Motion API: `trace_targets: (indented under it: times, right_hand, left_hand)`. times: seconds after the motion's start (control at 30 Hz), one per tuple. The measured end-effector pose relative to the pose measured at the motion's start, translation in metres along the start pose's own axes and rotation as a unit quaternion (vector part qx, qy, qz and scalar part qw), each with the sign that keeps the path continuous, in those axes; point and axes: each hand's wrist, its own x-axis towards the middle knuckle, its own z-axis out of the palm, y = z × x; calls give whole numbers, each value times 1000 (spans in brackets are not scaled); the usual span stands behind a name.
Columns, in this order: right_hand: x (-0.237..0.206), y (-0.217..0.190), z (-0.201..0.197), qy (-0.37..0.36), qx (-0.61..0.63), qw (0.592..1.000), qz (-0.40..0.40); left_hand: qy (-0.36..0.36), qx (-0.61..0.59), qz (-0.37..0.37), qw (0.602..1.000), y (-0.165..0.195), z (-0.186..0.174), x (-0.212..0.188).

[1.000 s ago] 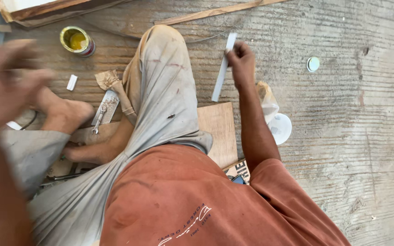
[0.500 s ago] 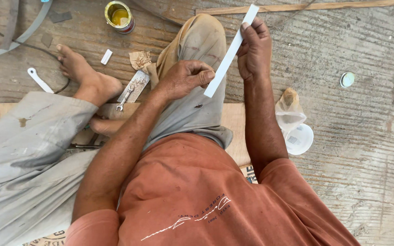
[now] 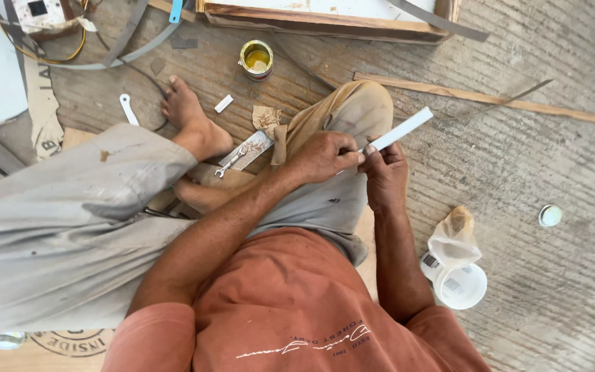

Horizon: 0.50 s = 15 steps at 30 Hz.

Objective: The person sits cross-legged on the floor and uses a small sponge brush to apply yellow paint to thin wooden strips and a long flat metal strip, dipping the brush into a small paint can between strokes and working along each strip's length.

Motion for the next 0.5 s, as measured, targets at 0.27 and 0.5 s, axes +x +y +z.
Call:
trace_targets:
  times: [0.27,0.5]
  right_hand:
    - [-5,-61,-3,-75,195,977,50]
    - [31,-67,-64,19,185,982,36]
  left_hand:
    - [7,28,220,975,48,-5,15]
    - [-45,87,240,966,48,3,63]
